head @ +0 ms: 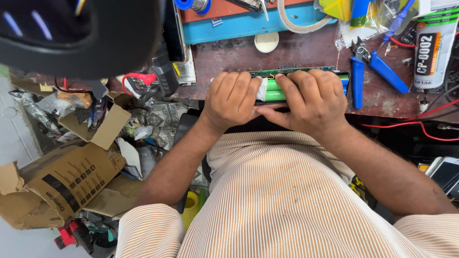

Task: The person repairs a laptop battery pack at a cluttered workbench. They handle green and blue lithium-ion cells, fit them into the black battery casing, pry and press the casing together, work on the casing with a screwdriver, and repeatedly turn and press the assembled battery to seat its parts.

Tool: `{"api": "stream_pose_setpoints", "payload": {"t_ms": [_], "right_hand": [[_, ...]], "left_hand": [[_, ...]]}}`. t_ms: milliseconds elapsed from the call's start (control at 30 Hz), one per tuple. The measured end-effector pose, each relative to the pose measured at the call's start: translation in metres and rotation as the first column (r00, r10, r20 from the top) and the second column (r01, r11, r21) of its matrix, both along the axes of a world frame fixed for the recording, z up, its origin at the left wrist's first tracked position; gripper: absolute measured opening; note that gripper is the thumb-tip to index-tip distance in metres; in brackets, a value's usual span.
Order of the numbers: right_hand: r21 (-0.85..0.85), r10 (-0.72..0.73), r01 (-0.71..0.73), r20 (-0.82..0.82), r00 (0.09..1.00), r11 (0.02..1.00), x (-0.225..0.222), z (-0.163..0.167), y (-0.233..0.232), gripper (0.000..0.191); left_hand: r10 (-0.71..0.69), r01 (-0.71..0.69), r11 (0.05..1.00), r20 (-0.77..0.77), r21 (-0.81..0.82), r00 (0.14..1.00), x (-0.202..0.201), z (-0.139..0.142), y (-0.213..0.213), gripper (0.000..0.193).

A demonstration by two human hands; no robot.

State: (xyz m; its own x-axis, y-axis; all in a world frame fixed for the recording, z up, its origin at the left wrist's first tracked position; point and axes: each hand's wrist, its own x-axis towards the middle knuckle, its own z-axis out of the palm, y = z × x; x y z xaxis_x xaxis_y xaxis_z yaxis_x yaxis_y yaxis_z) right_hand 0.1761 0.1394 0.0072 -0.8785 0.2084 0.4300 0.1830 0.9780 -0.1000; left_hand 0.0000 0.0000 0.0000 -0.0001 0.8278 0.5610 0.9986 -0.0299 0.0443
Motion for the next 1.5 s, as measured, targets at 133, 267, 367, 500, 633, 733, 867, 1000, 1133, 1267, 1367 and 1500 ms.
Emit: {"api": "stream_pose_setpoints", "payload": {"t_ms": [133, 267, 367, 500, 633, 733, 867, 1000, 1133, 1267, 1367, 1500], "right_hand": [[-0.012, 0.003, -0.004, -0.027, 1.0, 1.0, -0.002, 0.004, 0.001, 0.057], [0.03, -0.012, 0.011, 0.009, 1.0, 0.999, -0.002, 0.009, 0.0, 0.054], [0.021, -0.001, 0.001, 0.039, 0.999, 1.0, -0.003, 0.01, 0.0, 0.053], [-0.002, 0.032, -0.032, 0.06, 0.998, 0.999, 0.0, 0.008, 0.002, 0.054], [-0.127, 0.05, -0.047, 0.016, 0.999, 0.991, 0.001, 0.011, 0.002, 0.043], [-0.229, 0.01, -0.013, -0.012, 1.0, 0.973, -0.002, 0.023, 0.008, 0.029], [-0.18, -0.02, 0.027, 0.043, 0.999, 0.983, -0.005, 0.046, 0.029, 0.027], [-0.328, 0.109, -0.092, 0.033, 0.994, 0.94, -0.021, 0.051, 0.043, 0.013], [-0.348, 0.144, -0.118, 0.049, 0.988, 0.93, -0.019, 0.054, 0.042, 0.015], [-0.305, 0.164, -0.138, 0.059, 0.985, 0.942, -0.013, 0.052, 0.043, 0.013], [-0.343, 0.176, -0.142, 0.071, 0.982, 0.928, -0.011, 0.049, 0.045, 0.014], [-0.426, 0.191, -0.139, 0.083, 0.978, 0.894, -0.012, 0.046, 0.046, 0.014]], "left_hand": [[0.016, -0.016, 1.0, 0.029, -0.004, 0.999, -0.001, 0.005, 0.002, 0.043], [0.049, -0.049, 0.999, 0.024, -0.009, 0.999, 0.001, 0.006, 0.005, 0.043], [0.065, -0.065, 0.998, 0.015, 0.004, 0.998, 0.001, 0.006, 0.007, 0.045], [0.067, -0.068, 0.997, 0.021, 0.033, 0.998, 0.001, 0.006, 0.006, 0.048], [0.072, -0.073, 0.997, 0.025, 0.0, 0.997, 0.003, 0.006, 0.005, 0.054], [0.041, -0.041, 0.999, 0.016, 0.015, 0.999, 0.0, 0.004, 0.007, 0.071], [0.038, -0.036, 0.999, -0.031, 0.037, 0.999, 0.003, 0.0, 0.004, 0.074], [0.015, -0.009, 0.997, -0.075, 0.075, 0.997, 0.001, -0.005, 0.002, 0.073], [0.006, 0.005, 0.996, -0.113, 0.095, 0.994, 0.0, -0.01, 0.0, 0.074], [0.015, 0.001, 0.993, -0.134, 0.122, 0.991, 0.001, -0.014, -0.003, 0.072], [0.04, -0.013, 0.988, -0.172, 0.155, 0.984, 0.003, -0.017, -0.004, 0.072], [0.081, -0.039, 0.982, -0.229, 0.182, 0.97, 0.005, -0.019, -0.005, 0.071]]}}
